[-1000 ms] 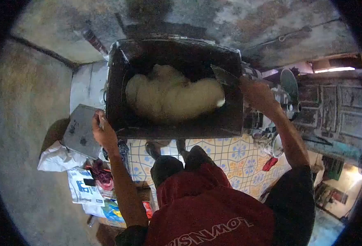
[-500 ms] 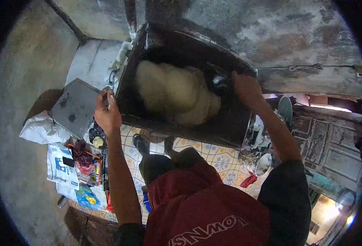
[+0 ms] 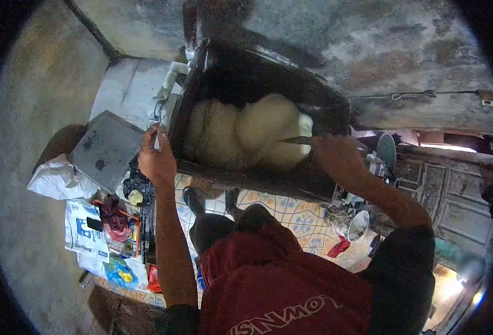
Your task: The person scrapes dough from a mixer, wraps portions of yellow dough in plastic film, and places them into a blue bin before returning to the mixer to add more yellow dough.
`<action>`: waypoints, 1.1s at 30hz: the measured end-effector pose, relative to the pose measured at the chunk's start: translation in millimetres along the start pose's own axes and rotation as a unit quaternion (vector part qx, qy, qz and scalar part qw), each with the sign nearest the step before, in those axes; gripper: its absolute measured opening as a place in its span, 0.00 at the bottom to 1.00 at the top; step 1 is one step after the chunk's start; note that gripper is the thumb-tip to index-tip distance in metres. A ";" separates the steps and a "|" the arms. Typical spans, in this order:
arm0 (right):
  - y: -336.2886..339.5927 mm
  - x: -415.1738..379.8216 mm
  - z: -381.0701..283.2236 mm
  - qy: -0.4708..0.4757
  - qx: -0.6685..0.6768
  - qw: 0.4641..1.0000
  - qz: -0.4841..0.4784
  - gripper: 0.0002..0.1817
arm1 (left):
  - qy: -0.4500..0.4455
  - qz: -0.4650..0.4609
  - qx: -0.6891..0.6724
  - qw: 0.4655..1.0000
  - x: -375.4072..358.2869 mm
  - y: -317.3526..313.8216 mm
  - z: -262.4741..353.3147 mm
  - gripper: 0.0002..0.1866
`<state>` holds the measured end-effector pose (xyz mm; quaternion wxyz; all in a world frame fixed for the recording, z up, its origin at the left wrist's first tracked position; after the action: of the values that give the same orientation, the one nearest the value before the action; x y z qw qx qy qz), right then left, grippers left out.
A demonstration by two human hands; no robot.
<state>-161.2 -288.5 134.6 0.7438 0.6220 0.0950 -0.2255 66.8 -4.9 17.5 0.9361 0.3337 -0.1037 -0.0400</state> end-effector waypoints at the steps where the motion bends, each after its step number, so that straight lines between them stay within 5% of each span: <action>1: 9.2 -10.7 8.6 -0.021 -0.025 0.999 -0.015 0.09 | -0.007 0.002 0.003 1.000 -2.5 -1.4 1.9 0.12; 4: -5.7 -27.0 61.1 -0.063 0.010 0.998 0.028 0.08 | -0.028 0.023 -0.008 0.999 -2.2 -4.3 -4.0 0.12; 6: -46.0 -23.7 94.7 0.005 -0.073 0.997 0.039 0.14 | -0.048 0.029 0.011 0.998 -3.8 -3.0 -2.5 0.12; 7: -55.3 -26.0 108.2 -0.084 0.101 0.991 -0.027 0.15 | -0.045 0.028 0.003 0.999 -2.7 -4.3 -2.7 0.12; 10: -68.0 -47.5 99.2 -0.341 0.455 0.812 -0.133 0.18 | -0.037 0.025 0.003 0.999 -3.2 -6.5 -9.0 0.12; 13: -81.1 -51.7 91.3 -0.322 0.467 0.820 -0.080 0.25 | -0.027 0.012 -0.007 1.000 -3.6 -3.0 -3.2 0.12; 15: -105.7 -47.4 95.8 -0.244 0.417 0.874 -0.054 0.25 | -0.039 0.019 -0.018 0.999 -2.5 -7.3 -9.2 0.12; 18: -115.6 -33.6 95.5 -0.165 0.332 0.925 0.085 0.23 | -0.027 0.017 -0.052 0.998 -3.0 -7.0 -8.9 0.12; 21: -124.1 -16.9 92.3 -0.156 0.201 0.960 0.117 0.18 | -0.020 0.017 -0.061 0.998 -4.3 -7.4 -10.7 0.12; 33: -100.0 21.4 65.8 -0.176 0.151 0.956 0.178 0.13 | -0.034 0.027 -0.015 0.999 -3.1 -1.9 1.1 0.11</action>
<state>-196.9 -369.3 51.0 0.6739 0.6845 -0.1854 -0.2072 63.6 -6.6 16.6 0.9376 0.3153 -0.1437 -0.0279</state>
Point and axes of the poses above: each hand's wrist, its own x-axis towards the middle knuckle, its own y-axis out of the back of the hand, z = x × y, the point moved 7 cm from there along x, towards the middle knuckle, and after that the axes turned 1 degree about x, right-handed, at the moved point
